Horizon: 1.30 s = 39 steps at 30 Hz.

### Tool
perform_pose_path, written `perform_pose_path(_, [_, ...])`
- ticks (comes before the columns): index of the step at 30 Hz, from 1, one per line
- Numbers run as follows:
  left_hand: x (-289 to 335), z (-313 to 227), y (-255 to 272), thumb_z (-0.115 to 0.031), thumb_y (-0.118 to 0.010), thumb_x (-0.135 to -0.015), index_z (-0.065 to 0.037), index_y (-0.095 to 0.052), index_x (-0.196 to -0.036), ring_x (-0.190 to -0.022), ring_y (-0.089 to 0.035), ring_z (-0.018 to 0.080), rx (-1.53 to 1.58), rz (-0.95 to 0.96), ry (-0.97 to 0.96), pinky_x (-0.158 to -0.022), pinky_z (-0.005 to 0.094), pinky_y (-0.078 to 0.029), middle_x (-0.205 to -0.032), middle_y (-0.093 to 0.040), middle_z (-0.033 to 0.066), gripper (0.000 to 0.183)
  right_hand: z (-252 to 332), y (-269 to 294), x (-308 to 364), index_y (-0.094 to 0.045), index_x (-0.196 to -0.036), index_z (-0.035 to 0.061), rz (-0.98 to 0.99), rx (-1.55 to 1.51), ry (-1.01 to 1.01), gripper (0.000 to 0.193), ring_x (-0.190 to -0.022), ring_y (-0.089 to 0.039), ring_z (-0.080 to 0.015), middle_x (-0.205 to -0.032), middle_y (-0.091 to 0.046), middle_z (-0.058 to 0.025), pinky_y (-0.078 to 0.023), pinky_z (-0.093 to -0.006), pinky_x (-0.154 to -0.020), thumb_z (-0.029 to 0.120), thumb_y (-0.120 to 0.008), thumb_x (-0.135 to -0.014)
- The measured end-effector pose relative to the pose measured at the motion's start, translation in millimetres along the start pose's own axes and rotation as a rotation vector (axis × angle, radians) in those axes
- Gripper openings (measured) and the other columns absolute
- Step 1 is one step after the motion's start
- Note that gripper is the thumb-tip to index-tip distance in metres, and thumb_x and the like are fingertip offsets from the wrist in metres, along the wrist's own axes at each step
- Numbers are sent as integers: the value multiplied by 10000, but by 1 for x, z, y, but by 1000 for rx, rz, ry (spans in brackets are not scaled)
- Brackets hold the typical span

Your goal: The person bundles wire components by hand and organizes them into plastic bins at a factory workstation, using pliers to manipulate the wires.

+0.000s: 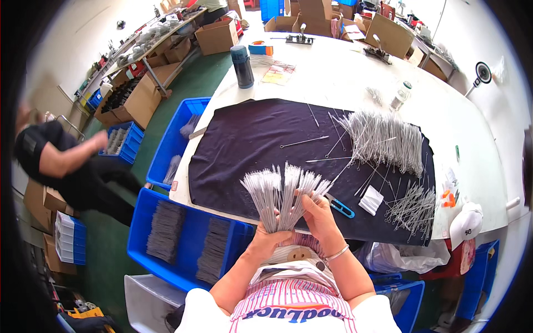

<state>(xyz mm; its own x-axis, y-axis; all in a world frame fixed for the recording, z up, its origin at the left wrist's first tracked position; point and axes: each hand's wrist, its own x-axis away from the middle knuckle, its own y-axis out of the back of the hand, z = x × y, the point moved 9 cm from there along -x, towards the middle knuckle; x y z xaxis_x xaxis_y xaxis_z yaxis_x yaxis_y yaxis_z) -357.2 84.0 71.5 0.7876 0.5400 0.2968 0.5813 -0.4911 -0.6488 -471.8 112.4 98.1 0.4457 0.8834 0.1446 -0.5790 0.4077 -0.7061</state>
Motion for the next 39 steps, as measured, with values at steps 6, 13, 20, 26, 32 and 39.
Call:
perform_pose_path(6, [-5, -8, 10, 157, -589, -680, -188, -409, -1075, -728, -619, 208, 11, -59, -41, -600, 322, -519, -893, -600, 89, 555, 5, -19, -11, -593, -973, 17, 75, 44, -54, 157, -816, -582, -111, -907, -615, -26, -460, -242, -745, 81, -628, -834])
perform_pose_path(13, [-4, 1, 18, 107, -646, -709, -124, -385, -1207, -846, -578, 124, -208, -70, -122, -693, 270, -506, -980, -565, 13, 608, 4, 1, -10, -451, -712, 111, -96, 199, 12, 214, -634, -472, -55, -713, -477, 47, -400, -213, -590, -9, -621, -758])
perform_pose_path(20, [-1, -17, -6, 149, -609, -705, -162, -389, -1157, -780, -599, 169, 28, -2, -70, -583, 290, -492, -1031, -575, 62, 591, 13, -14, -8, -560, -984, 35, 51, 114, -2, 168, -789, -566, -127, -882, -593, -26, -474, -317, -720, 164, -584, -879])
perform_pose_path(26, [-10, -19, -8, 122, -595, -699, -209, -379, -1123, -756, -603, 210, 46, 49, -56, -544, 311, -477, -1090, -554, 79, 580, 14, -8, -18, -584, -947, 46, 60, 55, 30, 137, -752, -576, -107, -863, -618, -41, -498, -300, -719, 171, -562, -897])
perform_pose_path(32, [-10, -21, -10, 150, -569, -705, -230, -305, -1121, -743, -600, 195, 79, 19, -105, -521, 268, -441, -1108, -553, 114, 623, 22, -5, -13, -598, -906, 31, -13, 67, 78, 150, -733, -590, -101, -842, -633, -44, -499, -278, -692, 177, -566, -897])
perform_pose_path(39, [-10, -16, -16, 148, -561, -713, -243, -311, -1138, -748, -601, 205, 66, 50, -131, -524, 279, -450, -1104, -544, 116, 629, 28, -7, -17, -575, -777, 43, -103, 208, 146, 120, -589, -517, -49, -710, -591, 3, -424, -205, -565, 124, -639, -837])
